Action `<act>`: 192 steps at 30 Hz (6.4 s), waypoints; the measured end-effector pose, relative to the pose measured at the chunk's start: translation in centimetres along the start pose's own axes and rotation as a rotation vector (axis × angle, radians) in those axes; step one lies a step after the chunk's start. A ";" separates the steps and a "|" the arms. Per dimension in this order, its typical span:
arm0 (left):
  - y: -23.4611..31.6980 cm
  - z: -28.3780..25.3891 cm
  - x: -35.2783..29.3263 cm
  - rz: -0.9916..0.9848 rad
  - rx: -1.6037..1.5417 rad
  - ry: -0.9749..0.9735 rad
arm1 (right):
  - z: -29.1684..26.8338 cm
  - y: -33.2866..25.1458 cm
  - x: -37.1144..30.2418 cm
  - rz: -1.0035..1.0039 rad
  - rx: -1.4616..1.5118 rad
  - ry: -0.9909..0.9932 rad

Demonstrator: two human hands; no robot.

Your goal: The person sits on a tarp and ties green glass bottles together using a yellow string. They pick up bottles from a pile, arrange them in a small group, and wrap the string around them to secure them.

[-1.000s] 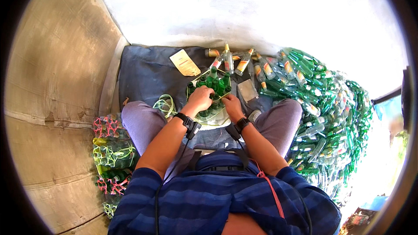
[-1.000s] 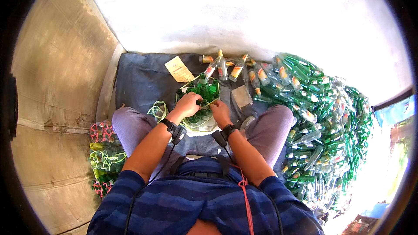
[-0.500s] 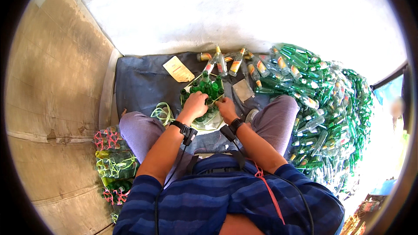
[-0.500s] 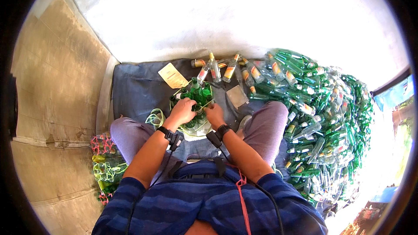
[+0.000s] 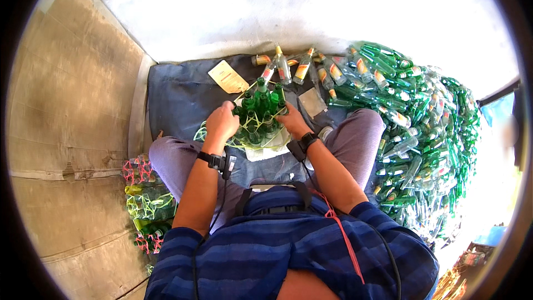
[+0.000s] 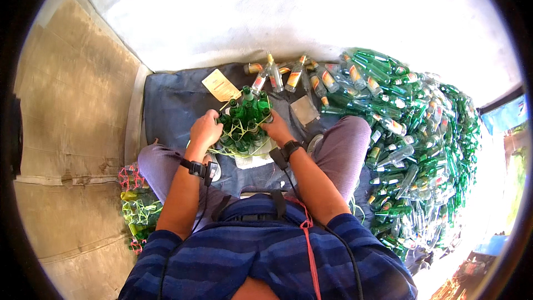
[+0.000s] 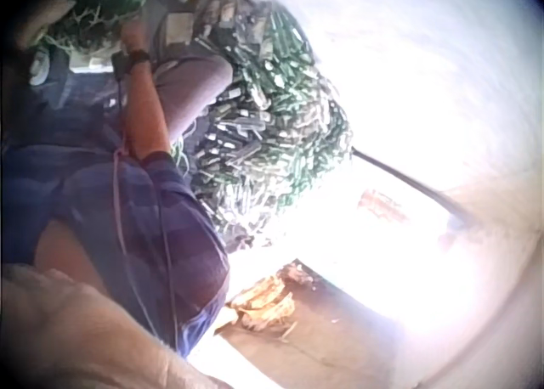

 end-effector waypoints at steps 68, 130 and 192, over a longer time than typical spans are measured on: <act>6.5 11.6 3.4 0.462 0.090 -0.631 | 2.6 0.1 -4.7 -0.048 -0.517 0.085; 10.0 7.8 4.7 0.645 0.594 -0.484 | 2.4 3.8 -5.9 -0.669 -0.792 -0.152; 11.0 8.3 11.3 0.717 0.075 -0.558 | 2.7 -1.0 -6.4 -0.222 -0.390 0.014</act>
Point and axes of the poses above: each hand's wrist, its own x-axis towards the middle knuckle, its own z-axis out of the palm, y = z × x, the point moved 6 cm from there along x, towards the middle knuckle, and after that the axes turned 8 degrees about -x, right-handed, at the moved point
